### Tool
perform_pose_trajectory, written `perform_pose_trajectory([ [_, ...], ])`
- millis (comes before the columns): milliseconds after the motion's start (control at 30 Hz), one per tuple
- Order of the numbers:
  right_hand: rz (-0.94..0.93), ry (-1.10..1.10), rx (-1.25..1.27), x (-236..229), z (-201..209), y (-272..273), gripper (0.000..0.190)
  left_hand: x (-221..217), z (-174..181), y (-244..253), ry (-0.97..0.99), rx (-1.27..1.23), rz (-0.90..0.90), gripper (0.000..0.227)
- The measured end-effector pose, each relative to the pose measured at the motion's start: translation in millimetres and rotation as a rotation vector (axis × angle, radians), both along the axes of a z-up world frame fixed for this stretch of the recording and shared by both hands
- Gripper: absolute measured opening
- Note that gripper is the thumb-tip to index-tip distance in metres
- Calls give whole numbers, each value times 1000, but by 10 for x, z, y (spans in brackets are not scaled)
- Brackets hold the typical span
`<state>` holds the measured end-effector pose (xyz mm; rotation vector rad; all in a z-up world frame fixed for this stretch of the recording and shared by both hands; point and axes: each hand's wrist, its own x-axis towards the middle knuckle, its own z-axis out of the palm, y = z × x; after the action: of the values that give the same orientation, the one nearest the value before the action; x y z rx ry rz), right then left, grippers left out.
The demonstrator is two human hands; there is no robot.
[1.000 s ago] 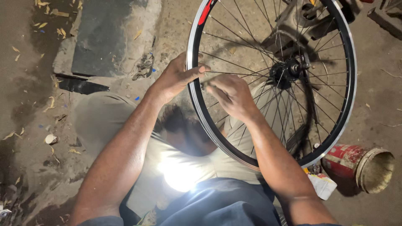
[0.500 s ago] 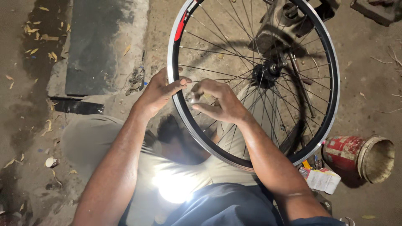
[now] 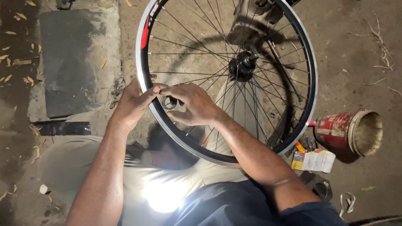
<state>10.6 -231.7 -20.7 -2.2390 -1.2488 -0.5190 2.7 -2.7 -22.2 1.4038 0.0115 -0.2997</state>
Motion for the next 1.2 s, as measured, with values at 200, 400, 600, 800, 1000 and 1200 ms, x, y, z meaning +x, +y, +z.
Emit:
perform_pose_trajectory([
  [200,58,368,-49,89,-66,-76,49,-5,12,-26,11,-11,-14,76],
  [400,-146,466,-392,48,111,101,63,15,-51,-35,14,273,22,57],
  [600,22,487,-9,-21,412,116,47,2,-88,6,-65,64,17,45],
  [800,68,480,112,-131,422,37,17,13,-177,-11,-6,89,14,36],
  [1000,75,296,108,-217,472,69,40,108,-234,-172,49,-213,14,37],
  [1200,-65,164,136,-216,415,133,32,2,-143,-349,-218,147,163,56],
])
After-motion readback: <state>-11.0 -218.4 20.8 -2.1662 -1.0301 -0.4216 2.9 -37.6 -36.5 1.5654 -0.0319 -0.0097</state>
